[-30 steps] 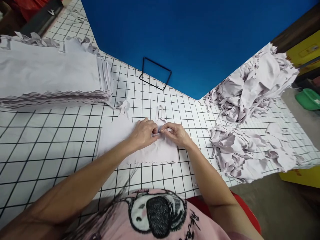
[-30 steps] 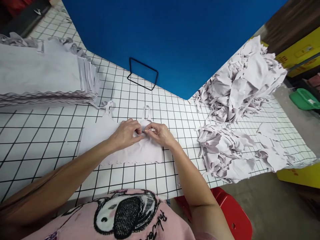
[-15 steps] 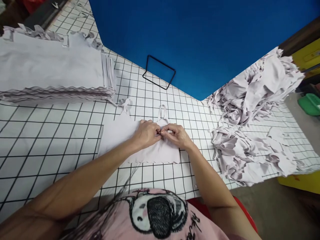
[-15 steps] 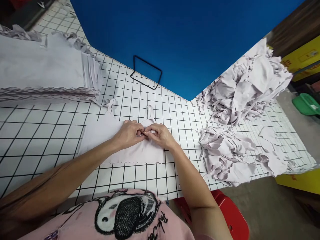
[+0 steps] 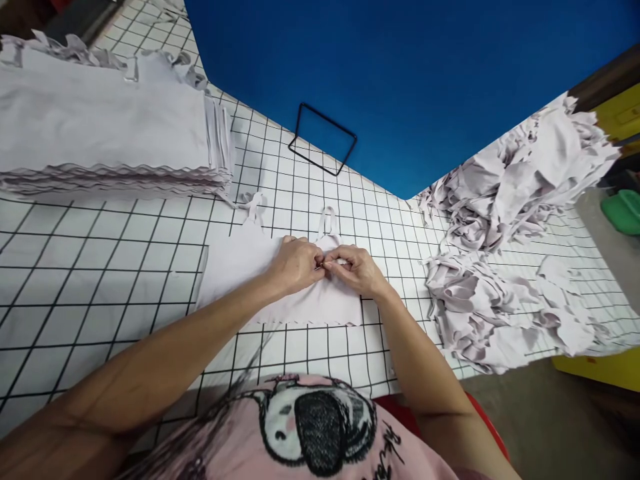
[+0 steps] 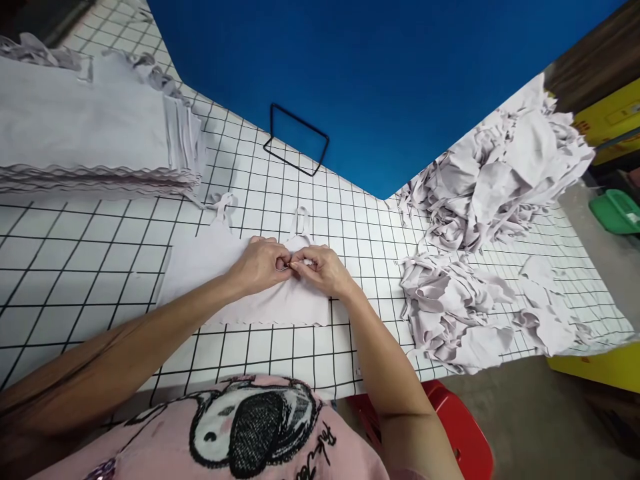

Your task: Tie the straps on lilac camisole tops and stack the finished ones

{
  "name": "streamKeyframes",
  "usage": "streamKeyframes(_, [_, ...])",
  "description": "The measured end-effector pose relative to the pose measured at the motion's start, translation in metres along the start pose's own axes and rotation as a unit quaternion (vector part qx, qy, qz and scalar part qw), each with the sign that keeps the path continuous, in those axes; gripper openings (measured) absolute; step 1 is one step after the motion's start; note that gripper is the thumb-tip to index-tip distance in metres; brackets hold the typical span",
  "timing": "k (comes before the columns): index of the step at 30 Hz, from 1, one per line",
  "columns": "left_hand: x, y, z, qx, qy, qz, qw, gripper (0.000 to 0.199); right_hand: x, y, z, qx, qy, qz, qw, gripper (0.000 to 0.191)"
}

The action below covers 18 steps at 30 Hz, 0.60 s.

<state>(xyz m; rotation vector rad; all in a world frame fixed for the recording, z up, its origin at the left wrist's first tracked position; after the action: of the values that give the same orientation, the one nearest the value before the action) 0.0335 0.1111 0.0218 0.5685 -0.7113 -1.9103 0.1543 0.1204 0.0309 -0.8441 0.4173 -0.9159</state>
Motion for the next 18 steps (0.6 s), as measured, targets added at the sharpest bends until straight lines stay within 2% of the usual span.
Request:
streamKeyframes(13, [0.000,0.001,-0.001,-0.012,-0.014,0.008,1.000,0.012,0.003,-0.006,0.004,0.081,-0.010,0.038,0.996,0.015])
streamKeyframes(18, [0.000,0.001,-0.002,-0.012,-0.029,0.004,1.000,0.013,0.002,-0.013,0.004,0.185,-0.042,0.048,0.981,0.016])
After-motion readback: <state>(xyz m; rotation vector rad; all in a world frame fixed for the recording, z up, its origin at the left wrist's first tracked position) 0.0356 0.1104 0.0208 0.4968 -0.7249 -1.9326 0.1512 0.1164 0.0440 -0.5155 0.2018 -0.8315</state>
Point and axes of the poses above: each hand's wrist, its own x-axis away from the middle knuckle, its own z-axis out of the back of the hand, y = z × x, the point moved 7 cm from there along -x, towards the middle knuckle, and after that the axes turned 7 degrees about -z, right-handed, at the moved point
